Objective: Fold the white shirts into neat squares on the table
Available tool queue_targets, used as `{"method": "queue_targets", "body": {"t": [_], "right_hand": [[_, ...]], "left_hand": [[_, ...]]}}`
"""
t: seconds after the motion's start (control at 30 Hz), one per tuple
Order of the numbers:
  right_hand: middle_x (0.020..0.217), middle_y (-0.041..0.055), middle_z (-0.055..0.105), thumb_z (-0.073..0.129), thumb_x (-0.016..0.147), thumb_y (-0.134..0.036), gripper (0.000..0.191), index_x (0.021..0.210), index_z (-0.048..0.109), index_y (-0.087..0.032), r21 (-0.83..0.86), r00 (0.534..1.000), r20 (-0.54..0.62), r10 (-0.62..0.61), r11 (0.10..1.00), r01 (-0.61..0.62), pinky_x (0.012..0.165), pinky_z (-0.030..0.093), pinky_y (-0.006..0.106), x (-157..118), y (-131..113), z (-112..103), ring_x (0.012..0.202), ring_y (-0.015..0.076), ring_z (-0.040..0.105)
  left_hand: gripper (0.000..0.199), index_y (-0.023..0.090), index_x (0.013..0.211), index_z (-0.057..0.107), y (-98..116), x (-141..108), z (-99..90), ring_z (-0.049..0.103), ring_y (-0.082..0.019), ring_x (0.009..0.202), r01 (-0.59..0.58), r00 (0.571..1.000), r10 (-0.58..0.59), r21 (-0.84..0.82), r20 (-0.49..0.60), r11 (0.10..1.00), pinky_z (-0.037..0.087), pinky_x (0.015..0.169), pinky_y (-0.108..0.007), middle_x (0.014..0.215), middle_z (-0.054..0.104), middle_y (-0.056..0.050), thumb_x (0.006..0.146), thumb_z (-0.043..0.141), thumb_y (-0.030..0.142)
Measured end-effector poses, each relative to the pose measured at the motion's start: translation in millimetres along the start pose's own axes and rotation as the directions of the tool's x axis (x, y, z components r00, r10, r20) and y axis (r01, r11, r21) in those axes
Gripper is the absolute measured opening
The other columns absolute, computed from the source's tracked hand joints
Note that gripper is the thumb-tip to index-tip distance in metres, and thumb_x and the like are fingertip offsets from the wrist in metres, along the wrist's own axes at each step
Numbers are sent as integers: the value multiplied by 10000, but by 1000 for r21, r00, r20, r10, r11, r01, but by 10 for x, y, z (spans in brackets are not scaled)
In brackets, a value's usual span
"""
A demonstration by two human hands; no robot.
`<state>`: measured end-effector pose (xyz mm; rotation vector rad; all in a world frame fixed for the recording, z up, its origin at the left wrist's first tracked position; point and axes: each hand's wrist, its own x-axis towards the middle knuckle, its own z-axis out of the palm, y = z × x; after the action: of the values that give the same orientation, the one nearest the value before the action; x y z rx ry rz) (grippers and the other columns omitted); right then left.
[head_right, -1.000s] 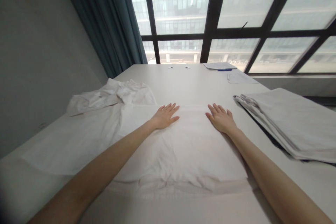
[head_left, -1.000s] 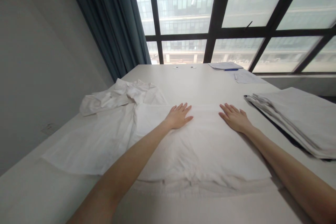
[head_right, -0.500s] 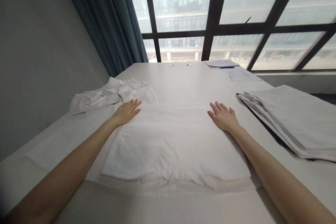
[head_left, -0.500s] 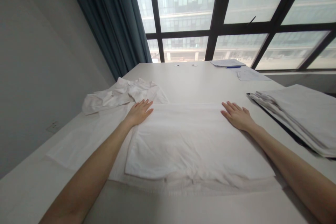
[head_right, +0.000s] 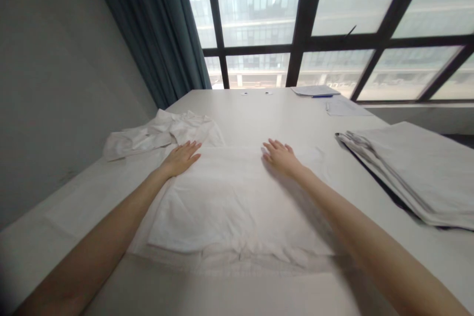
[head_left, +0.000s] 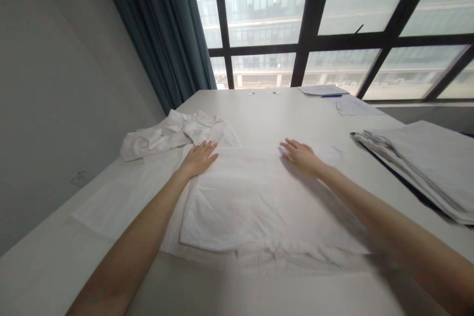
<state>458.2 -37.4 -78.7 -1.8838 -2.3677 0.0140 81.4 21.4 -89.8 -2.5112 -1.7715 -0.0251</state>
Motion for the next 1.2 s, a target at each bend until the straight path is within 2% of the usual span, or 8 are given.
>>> {"method": "queue_targets", "body": {"t": [0.1, 0.2, 0.47, 0.73, 0.83, 0.97, 1.1, 1.2], "right_hand": [[1571, 36, 291, 245, 991, -460, 533, 1478, 360, -276, 41, 992, 17, -127, 991, 126, 1135, 260, 470, 73, -319, 83, 1434, 236, 268], [1577, 12, 273, 191, 994, -498, 563, 1506, 300, -292, 59, 987, 34, -158, 986, 156, 1153, 225, 465, 42, -353, 150, 1446, 223, 234], [1585, 31, 247, 176, 981, -520, 607, 1515, 290, -258, 24, 998, 49, 32, 999, -33, 1156, 214, 485, -136, 376, 159, 1449, 240, 225], [1545, 115, 332, 251, 948, -552, 648, 1473, 375, -192, 7, 973, -18, 230, 973, -229, 1138, 256, 494, -326, 1059, 145, 1415, 277, 309], [1523, 129, 372, 291, 938, -548, 631, 1434, 427, -184, 32, 960, -77, 271, 963, -269, 1121, 283, 511, -363, 1182, 185, 1391, 300, 351], [1437, 199, 476, 358, 924, -474, 587, 1376, 469, -116, 99, 923, -214, 320, 947, -305, 1087, 320, 534, -397, 1256, 240, 1334, 338, 428], [1206, 178, 660, 423, 890, -363, 490, 1319, 504, -140, 217, 852, -334, 403, 912, -347, 942, 467, 490, -433, 1322, 244, 1096, 319, 624], [1088, 144, 709, 491, 829, -309, 453, 1249, 563, -156, 299, 814, -376, 442, 890, -345, 870, 506, 432, -453, 1353, 227, 947, 284, 678]], "left_hand": [[587, 185, 1497, 316, -5, 1, 8, 202, -233, 1461, -4, 1000, 4, 5, -6, 1000, 192, 1163, -406, 1564, 285, -73, 985, 241, 463], [587, 179, 1498, 315, -8, -4, 7, 198, -235, 1462, -6, 1000, 6, 5, -7, 1000, 191, 1164, -408, 1565, 281, -76, 986, 241, 457], [578, 192, 1497, 315, -2, -1, 0, 199, -230, 1462, 4, 1000, -4, -13, -1, 1000, 185, 1166, -413, 1565, 281, -67, 983, 260, 450], [574, 189, 1490, 333, -21, 3, 23, 209, -238, 1459, 0, 1000, -1, -39, -20, 999, 192, 1165, -429, 1558, 296, -70, 977, 285, 442], [566, 187, 1472, 370, -36, 12, 49, 234, -246, 1451, -5, 999, 2, -74, -45, 997, 205, 1161, -439, 1545, 325, -73, 966, 317, 435], [514, 165, 1367, 513, -55, 24, 88, 351, -267, 1400, -21, 983, -12, -177, -181, 984, 267, 1137, -446, 1460, 469, -90, 926, 392, 399], [439, 146, 1245, 605, -62, 22, 84, 482, -233, 1293, -8, 954, -60, -227, -293, 974, 340, 1100, -365, 1339, 591, -94, 883, 442, 336], [392, 161, 1185, 634, -74, 10, 60, 554, -225, 1175, 31, 924, -124, -253, -363, 967, 394, 1044, -344, 1251, 633, -87, 851, 470, 281]]}}
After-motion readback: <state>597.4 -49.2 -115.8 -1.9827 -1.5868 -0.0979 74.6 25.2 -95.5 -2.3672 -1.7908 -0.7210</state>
